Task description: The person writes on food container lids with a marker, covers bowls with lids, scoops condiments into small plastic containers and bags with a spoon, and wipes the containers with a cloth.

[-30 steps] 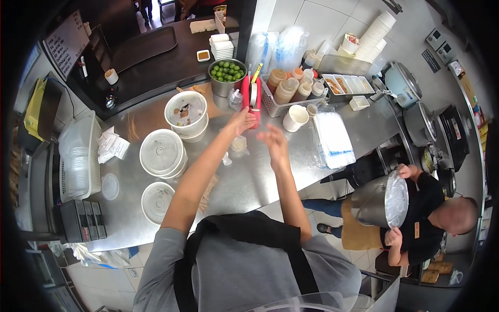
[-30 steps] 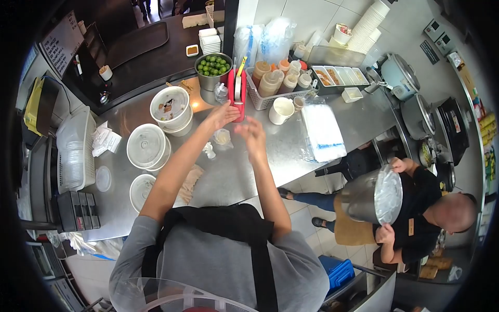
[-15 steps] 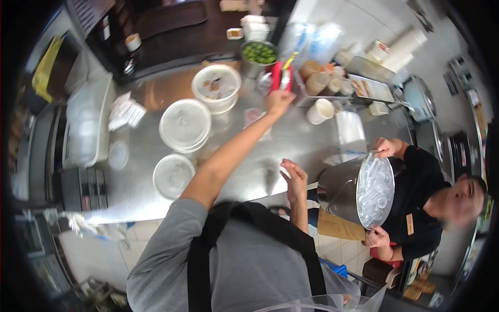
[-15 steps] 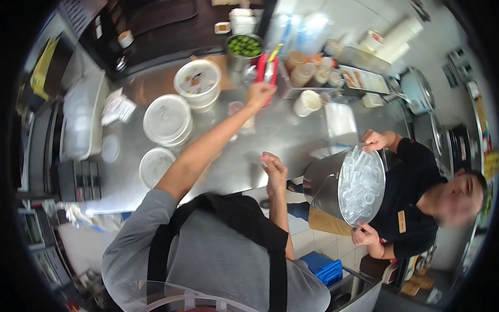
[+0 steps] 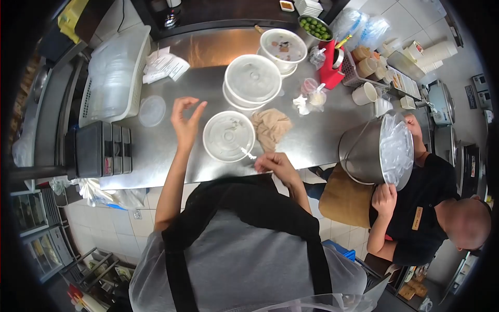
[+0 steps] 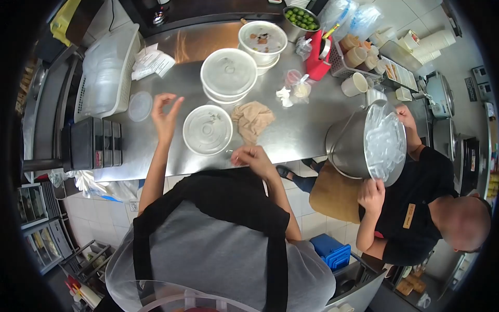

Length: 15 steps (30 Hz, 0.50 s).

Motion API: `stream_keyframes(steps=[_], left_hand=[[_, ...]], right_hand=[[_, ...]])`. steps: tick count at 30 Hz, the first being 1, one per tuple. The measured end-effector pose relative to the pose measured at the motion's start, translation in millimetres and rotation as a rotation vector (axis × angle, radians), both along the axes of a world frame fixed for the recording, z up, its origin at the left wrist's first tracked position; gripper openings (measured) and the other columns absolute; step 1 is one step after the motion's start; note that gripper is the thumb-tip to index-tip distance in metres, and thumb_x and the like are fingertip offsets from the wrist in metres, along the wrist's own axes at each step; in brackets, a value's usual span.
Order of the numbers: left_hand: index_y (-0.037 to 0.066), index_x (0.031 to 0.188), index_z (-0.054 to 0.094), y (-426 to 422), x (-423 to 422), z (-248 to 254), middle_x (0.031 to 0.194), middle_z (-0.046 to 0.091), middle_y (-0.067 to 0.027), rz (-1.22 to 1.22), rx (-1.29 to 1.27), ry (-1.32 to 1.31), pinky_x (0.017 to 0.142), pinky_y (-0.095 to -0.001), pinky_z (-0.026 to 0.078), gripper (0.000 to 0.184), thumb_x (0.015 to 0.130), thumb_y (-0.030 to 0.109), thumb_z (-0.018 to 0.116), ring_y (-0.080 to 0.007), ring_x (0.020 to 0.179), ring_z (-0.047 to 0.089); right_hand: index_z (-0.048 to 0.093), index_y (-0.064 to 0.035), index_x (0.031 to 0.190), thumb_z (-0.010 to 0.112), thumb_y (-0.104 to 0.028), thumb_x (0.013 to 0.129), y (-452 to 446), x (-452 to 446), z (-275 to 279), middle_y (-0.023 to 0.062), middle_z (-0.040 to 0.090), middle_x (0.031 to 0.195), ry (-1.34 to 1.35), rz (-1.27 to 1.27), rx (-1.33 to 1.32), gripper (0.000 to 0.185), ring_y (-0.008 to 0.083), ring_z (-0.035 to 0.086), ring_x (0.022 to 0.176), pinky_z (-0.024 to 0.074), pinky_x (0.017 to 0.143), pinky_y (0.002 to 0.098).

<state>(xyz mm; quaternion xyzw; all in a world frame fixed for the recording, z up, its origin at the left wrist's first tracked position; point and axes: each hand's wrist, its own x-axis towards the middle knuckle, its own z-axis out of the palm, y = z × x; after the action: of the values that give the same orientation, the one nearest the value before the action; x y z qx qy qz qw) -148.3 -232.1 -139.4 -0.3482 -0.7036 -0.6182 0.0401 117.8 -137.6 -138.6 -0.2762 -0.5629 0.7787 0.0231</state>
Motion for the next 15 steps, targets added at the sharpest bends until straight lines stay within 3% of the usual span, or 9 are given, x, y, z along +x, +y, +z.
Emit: stream_keyframes(steps=[2, 4, 10, 14, 15], left_hand=[[0.004, 0.078, 0.059, -11, -7, -48, 0.081, 0.056, -0.0034, -0.074, -0.124, -0.047, 0.069, -0.0247, 0.041, 0.011, 0.073, 0.004, 0.068, -0.0135, 0.082, 0.053], [0.004, 0.078, 0.057, -18, 1, -88, 0.082, 0.055, -0.0055, -0.267, -0.150, -0.589, 0.071, -0.0278, 0.041, 0.010, 0.075, 0.007, 0.066, -0.0166, 0.079, 0.051], [0.005, 0.084, 0.055, -15, 1, -94, 0.086, 0.053, -0.0081, -0.210, -0.080, -0.286, 0.072, -0.0306, 0.041, 0.008, 0.079, 0.007, 0.060, -0.0181, 0.077, 0.049], [0.003, 0.099, 0.051, -15, -8, -96, 0.090, 0.055, -0.0108, -0.259, -0.136, -0.138, 0.073, -0.0331, 0.042, 0.018, 0.081, 0.004, 0.056, -0.0234, 0.081, 0.051], [0.001, 0.103, 0.050, -21, -10, -96, 0.091, 0.055, -0.0114, -0.278, -0.168, -0.104, 0.074, -0.0338, 0.042, 0.023, 0.081, 0.004, 0.055, -0.0250, 0.083, 0.052]], right_hand=[[0.062, -0.0007, 0.088, 0.053, -0.016, 0.089, 2, -11, -26, 0.0031, 0.063, 0.078, -0.068, 0.000, 0.094, 0.018, 0.0075, 0.058, 0.071, 0.0473, 0.069, 0.0209], [0.061, -0.0028, 0.086, 0.053, -0.020, 0.089, 2, -24, -41, 0.0024, 0.063, 0.076, -0.021, 0.002, 0.072, 0.019, 0.0071, 0.058, 0.069, 0.0487, 0.065, 0.0207], [0.062, -0.0032, 0.078, 0.056, -0.024, 0.087, 23, -39, -30, 0.0035, 0.062, 0.068, -0.203, 0.145, 0.088, 0.024, 0.0102, 0.060, 0.058, 0.0502, 0.053, 0.0205], [0.064, 0.0001, 0.080, 0.060, -0.023, 0.084, 15, -51, -34, 0.0046, 0.062, 0.063, -0.320, 0.003, 0.356, 0.024, 0.0115, 0.060, 0.053, 0.0489, 0.049, 0.0207], [0.065, 0.0012, 0.080, 0.061, -0.019, 0.082, 6, -52, -36, 0.0054, 0.060, 0.059, -0.302, -0.139, 0.450, 0.021, 0.0115, 0.058, 0.047, 0.0490, 0.048, 0.0223]])
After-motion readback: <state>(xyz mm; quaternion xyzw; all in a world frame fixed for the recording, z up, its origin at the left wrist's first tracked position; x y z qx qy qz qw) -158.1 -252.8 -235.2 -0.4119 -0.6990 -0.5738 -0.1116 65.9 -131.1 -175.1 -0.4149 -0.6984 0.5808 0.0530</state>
